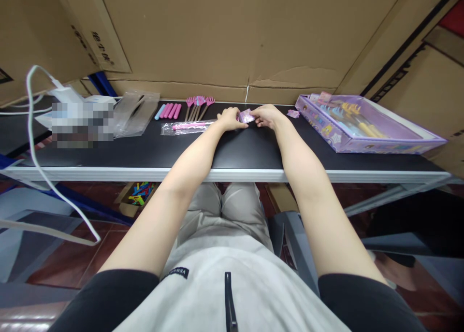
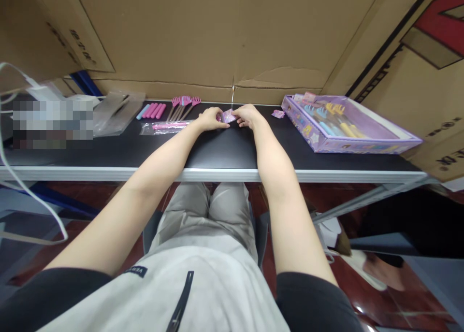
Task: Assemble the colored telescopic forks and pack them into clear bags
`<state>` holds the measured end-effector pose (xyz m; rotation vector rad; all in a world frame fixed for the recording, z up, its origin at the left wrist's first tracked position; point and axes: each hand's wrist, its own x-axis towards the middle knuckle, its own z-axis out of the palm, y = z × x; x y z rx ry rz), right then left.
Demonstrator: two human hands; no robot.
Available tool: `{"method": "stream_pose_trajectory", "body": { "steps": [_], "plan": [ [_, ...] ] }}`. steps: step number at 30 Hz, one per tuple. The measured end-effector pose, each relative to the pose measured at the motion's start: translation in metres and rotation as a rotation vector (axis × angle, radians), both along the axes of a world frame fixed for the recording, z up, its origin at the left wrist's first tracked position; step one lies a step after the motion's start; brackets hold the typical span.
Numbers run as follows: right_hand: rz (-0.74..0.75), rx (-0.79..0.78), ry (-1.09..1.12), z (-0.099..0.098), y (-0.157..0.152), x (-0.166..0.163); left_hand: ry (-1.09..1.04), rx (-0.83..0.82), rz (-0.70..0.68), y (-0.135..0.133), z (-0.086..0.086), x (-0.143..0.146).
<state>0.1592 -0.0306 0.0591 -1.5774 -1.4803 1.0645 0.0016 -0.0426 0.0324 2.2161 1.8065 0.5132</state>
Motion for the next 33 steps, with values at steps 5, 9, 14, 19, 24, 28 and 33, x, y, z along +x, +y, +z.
{"method": "stream_pose_trajectory", "body": {
  "steps": [5,9,14,19,24,28,33],
  "plan": [
    [-0.014,0.023,-0.005,-0.001,0.001,-0.001,0.004,0.009,0.000,0.004,-0.003,0.000],
    [-0.020,0.033,-0.012,-0.001,0.000,-0.002,0.014,0.016,0.007,0.006,-0.004,0.000],
    [-0.018,0.030,-0.010,0.000,-0.003,-0.003,0.019,0.017,0.010,0.005,-0.004,0.000],
    [0.017,-0.006,-0.038,0.001,-0.004,-0.004,0.007,0.026,0.006,0.004,-0.004,-0.001],
    [0.050,-0.010,-0.051,0.002,-0.007,-0.007,0.000,0.036,0.024,0.003,-0.003,0.001],
    [0.112,-0.010,-0.057,0.000,-0.007,-0.010,-0.021,0.052,0.040,0.001,-0.001,0.001],
    [0.034,0.034,-0.025,-0.003,0.000,-0.009,-0.018,0.062,0.043,0.000,-0.001,0.000]
  ]
}}
